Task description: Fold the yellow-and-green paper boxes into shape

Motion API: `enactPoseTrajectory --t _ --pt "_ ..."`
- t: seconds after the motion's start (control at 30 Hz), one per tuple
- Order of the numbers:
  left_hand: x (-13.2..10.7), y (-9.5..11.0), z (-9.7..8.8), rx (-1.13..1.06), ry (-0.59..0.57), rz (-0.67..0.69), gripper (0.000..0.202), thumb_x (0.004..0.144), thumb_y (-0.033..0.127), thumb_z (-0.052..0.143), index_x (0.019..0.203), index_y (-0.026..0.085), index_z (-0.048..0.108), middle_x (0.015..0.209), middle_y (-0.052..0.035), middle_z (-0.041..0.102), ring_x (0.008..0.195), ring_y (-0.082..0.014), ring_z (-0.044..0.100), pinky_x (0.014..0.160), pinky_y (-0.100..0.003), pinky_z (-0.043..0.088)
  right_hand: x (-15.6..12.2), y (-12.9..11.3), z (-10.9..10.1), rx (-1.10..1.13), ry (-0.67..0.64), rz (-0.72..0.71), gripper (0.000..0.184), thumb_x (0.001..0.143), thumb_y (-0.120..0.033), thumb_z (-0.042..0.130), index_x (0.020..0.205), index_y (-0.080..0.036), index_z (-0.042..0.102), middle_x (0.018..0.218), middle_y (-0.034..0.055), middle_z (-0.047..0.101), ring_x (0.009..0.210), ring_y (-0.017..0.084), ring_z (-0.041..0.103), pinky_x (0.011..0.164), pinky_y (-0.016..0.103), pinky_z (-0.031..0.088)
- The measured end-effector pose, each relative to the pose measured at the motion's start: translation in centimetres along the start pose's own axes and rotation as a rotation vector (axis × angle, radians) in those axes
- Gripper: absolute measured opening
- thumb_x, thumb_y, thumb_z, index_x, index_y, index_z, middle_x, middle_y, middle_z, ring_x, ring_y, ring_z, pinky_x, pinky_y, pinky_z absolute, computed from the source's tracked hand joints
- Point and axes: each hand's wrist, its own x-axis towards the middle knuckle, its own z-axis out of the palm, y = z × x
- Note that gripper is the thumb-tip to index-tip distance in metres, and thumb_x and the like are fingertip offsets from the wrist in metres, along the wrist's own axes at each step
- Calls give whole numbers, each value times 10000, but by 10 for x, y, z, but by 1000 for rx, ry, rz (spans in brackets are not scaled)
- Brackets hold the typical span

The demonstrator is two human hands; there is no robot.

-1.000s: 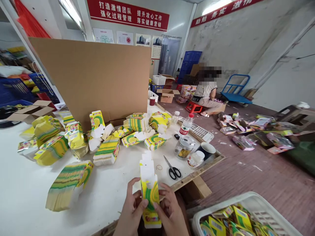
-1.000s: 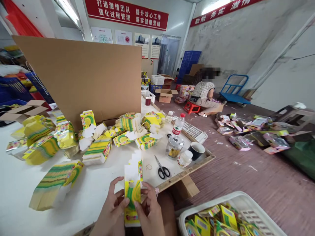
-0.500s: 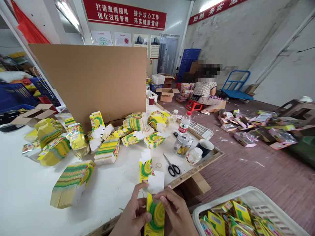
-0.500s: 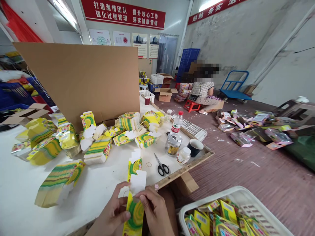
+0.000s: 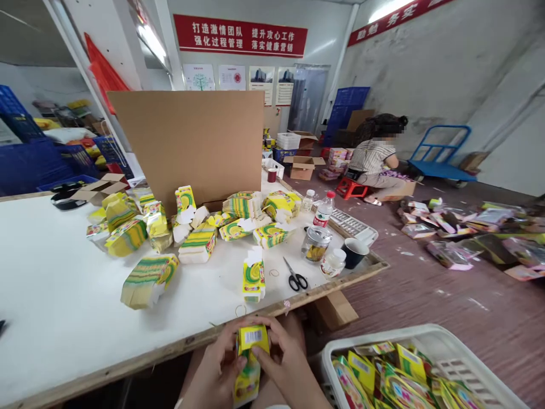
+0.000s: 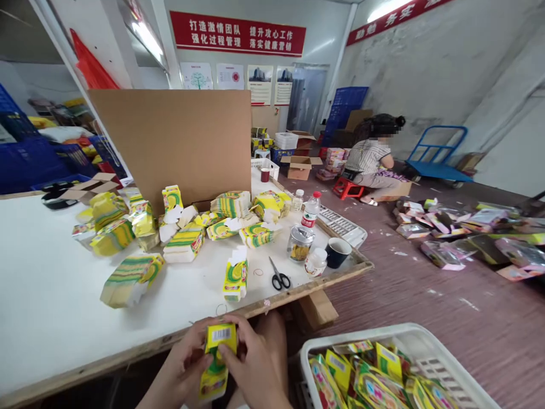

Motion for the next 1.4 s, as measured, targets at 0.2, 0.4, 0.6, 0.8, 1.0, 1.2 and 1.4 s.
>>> enactPoseTrajectory --t 0.2,0.4,0.6,0.8,1.0,1.2,1.4 --pt "-29 10 16 -161 63 -40 474 883 335 626 1330 292 478 1234 -115 661 1155 -287 612 975 -421 461 -6 5 13 -122 -59 3 337 839 -332 627 1164 -243 606 672 -6 682 630 188 657 603 242 511" --pt "-39 23 31 -319 173 -47 474 784 262 753 1206 274 536 946 -57 742 800 -209 709 690 -285 506 -12 0 7 -155 -132 -49 351 887 -449 574 1136 -214 652 801 45 738 727 202 699 665 259 555" --pt "-30 20 47 -200 186 -31 492 724 303 794 1172 229 606 977 -76 738 862 -250 704 728 -306 513 -27 3 9 -51 49 -78 371 861 -470 601 1132 -227 676 1148 88 705 1010 245 679 845 300 558" --pt "-17 20 46 106 0 -88 648 812 270 707 1402 251 438 1242 -141 655 1105 -280 641 944 -422 507 -66 23 -69 -489 455 -42 353 777 -552 555 947 -293 722 981 108 743 917 318 682 817 446 532" --pt "-6 2 5 262 -27 -28 372 849 312 656 1205 208 625 1235 -140 678 1149 -282 626 1037 -448 466 -136 59 -121 -890 842 252 452 665 -656 522 881 -329 748 938 155 733 841 410 660 653 529 473" --pt "-16 -18 -18 221 85 -37 287 856 308 633 1123 207 666 1181 -122 708 1122 -275 643 1043 -458 459 -62 34 -39 -516 594 188 427 789 -570 505 902 -212 709 839 93 739 708 247 672 689 360 532" --pt "-48 -16 -47 203 200 -49 297 799 380 694 1038 204 712 1075 -113 750 1047 -276 684 982 -414 513 55 40 18 -585 568 167 514 854 -538 486 1123 -124 630 1090 154 663 925 272 634 845 379 482"
